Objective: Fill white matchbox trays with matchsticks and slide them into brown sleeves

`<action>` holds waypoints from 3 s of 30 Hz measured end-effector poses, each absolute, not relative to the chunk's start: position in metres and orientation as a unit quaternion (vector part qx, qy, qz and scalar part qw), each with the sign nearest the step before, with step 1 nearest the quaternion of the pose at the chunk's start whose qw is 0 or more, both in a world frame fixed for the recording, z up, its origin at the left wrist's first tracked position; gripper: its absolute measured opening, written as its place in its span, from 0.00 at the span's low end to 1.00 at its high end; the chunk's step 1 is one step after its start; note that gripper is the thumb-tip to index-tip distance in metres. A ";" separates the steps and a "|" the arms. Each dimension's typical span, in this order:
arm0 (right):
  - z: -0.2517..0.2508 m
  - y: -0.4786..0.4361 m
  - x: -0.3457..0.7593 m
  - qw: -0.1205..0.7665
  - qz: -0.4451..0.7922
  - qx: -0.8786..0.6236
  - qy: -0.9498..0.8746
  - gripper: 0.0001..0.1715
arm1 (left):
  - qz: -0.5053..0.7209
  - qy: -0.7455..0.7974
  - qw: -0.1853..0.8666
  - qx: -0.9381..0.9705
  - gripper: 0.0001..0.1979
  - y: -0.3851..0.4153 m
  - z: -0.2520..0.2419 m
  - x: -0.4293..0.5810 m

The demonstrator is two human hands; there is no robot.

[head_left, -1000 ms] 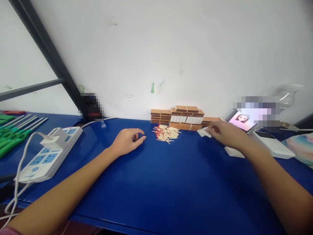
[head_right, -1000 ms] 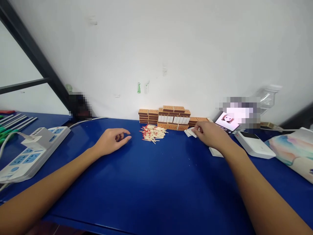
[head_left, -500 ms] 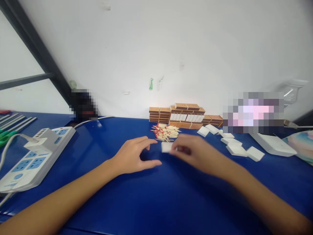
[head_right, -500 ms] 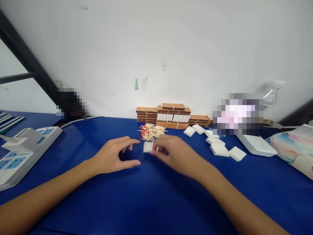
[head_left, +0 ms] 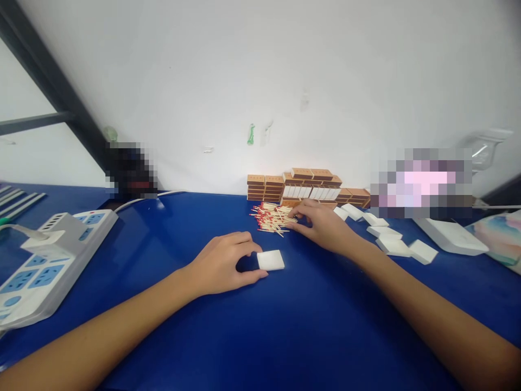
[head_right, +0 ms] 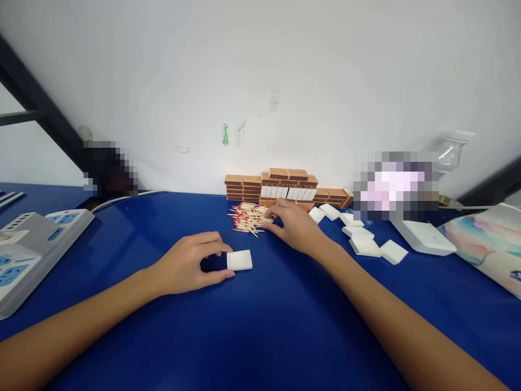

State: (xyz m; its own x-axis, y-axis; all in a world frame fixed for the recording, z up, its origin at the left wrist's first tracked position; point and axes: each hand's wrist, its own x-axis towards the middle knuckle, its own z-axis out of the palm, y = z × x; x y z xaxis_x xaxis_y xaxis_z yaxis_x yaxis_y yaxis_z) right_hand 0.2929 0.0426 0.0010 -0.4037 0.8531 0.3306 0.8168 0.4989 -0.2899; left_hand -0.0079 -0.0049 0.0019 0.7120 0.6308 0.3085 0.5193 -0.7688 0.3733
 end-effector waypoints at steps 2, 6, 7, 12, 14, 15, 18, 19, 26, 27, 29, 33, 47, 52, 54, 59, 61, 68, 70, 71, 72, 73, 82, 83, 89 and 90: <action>0.000 0.044 0.290 0.210 0.045 -0.504 -0.837 0.13 | 0.208 0.311 0.131 0.918 0.16 -0.005 0.002 -0.008; 0.002 0.044 0.289 0.193 0.063 -0.506 -0.838 0.14 | 0.201 0.312 0.129 0.920 0.17 -0.005 0.002 -0.008; 0.002 0.044 0.289 0.188 0.066 -0.504 -0.841 0.14 | 0.201 0.313 0.128 0.919 0.17 -0.005 0.002 -0.008; 0.001 0.046 0.288 0.166 0.054 -0.498 -0.850 0.15 | 0.202 0.315 0.129 0.918 0.16 -0.004 0.002 -0.009; 0.001 0.045 0.288 0.152 0.032 -0.496 -0.854 0.15 | 0.199 0.314 0.125 0.920 0.16 -0.004 0.002 -0.009; 0.002 0.044 0.288 0.142 0.020 -0.495 -0.857 0.14 | 0.198 0.313 0.124 0.921 0.17 -0.004 0.002 -0.009; 0.007 0.039 0.290 0.108 -0.003 -0.507 -0.855 0.14 | 0.195 0.311 0.127 0.922 0.17 -0.004 0.001 -0.009; 0.008 0.037 0.292 0.099 -0.005 -0.513 -0.853 0.14 | 0.195 0.311 0.127 0.921 0.17 -0.004 0.001 -0.009; 0.012 0.032 0.304 0.091 0.043 -0.519 -0.849 0.12 | 0.195 0.313 0.117 0.922 0.16 -0.004 0.002 -0.010; 0.011 0.033 0.304 0.087 0.049 -0.519 -0.849 0.12 | 0.193 0.313 0.115 0.923 0.16 -0.004 0.002 -0.010; 0.010 0.033 0.304 0.076 0.055 -0.525 -0.846 0.12 | 0.192 0.312 0.113 0.924 0.16 -0.004 0.002 -0.009; 0.009 0.031 0.305 0.065 0.038 -0.529 -0.846 0.15 | 0.190 0.311 0.117 0.924 0.16 -0.004 0.002 -0.009; 0.003 0.029 0.303 0.082 0.025 -0.513 -0.854 0.18 | 0.187 0.309 0.117 0.925 0.17 -0.004 0.003 -0.009; 0.001 0.026 0.305 0.102 0.028 -0.519 -0.848 0.21 | 0.187 0.309 0.116 0.925 0.16 -0.005 0.004 -0.009; 0.001 0.024 0.306 0.106 0.031 -0.512 -0.852 0.21 | 0.186 0.308 0.115 0.926 0.16 -0.005 0.004 -0.010; 0.003 0.023 0.306 0.101 0.053 -0.512 -0.851 0.18 | 0.185 0.300 0.109 0.929 0.17 -0.006 0.002 -0.010; 0.004 0.023 0.306 0.097 0.058 -0.508 -0.854 0.18 | 0.185 0.302 0.111 0.929 0.17 -0.005 0.002 -0.010; 0.005 0.021 0.304 0.099 0.068 -0.511 -0.851 0.15 | 0.182 0.302 0.109 0.929 0.17 -0.004 0.003 -0.009; 0.006 0.021 0.303 0.082 0.063 -0.525 -0.845 0.15 | 0.179 0.302 0.107 0.930 0.17 -0.004 0.002 -0.010; 0.006 0.020 0.302 0.077 0.058 -0.529 -0.843 0.15 | 0.178 0.301 0.107 0.931 0.17 -0.004 0.002 -0.010; 0.005 0.020 0.302 0.074 0.052 -0.530 -0.843 0.16 | 0.178 0.300 0.108 0.931 0.17 -0.004 0.002 -0.010; 0.005 0.020 0.302 0.074 0.047 -0.529 -0.844 0.16 | 0.177 0.300 0.110 0.931 0.17 -0.004 0.002 -0.010; -0.003 0.023 0.309 0.083 0.006 -0.509 -0.857 0.21 | 0.177 0.306 0.111 0.929 0.17 -0.004 0.003 -0.010; -0.003 0.023 0.311 0.082 0.011 -0.509 -0.857 0.21 | 0.177 0.306 0.108 0.929 0.17 -0.004 0.003 -0.010; 0.007 0.019 0.317 0.109 -0.013 -0.521 -0.847 0.22 | 0.176 0.309 0.106 0.929 0.18 -0.004 0.002 -0.009; 0.009 0.018 0.317 0.117 -0.015 -0.521 -0.845 0.22 | 0.175 0.310 0.106 0.928 0.18 -0.004 0.002 -0.009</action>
State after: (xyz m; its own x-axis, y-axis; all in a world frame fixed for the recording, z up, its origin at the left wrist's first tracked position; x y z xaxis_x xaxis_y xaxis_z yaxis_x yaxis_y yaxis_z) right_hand 0.3173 0.0178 0.0092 -0.4301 0.8769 0.2144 0.8841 0.4572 -0.0967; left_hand -0.0092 -0.0036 0.0020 0.7459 0.6135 0.2593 0.5389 -0.7847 0.3065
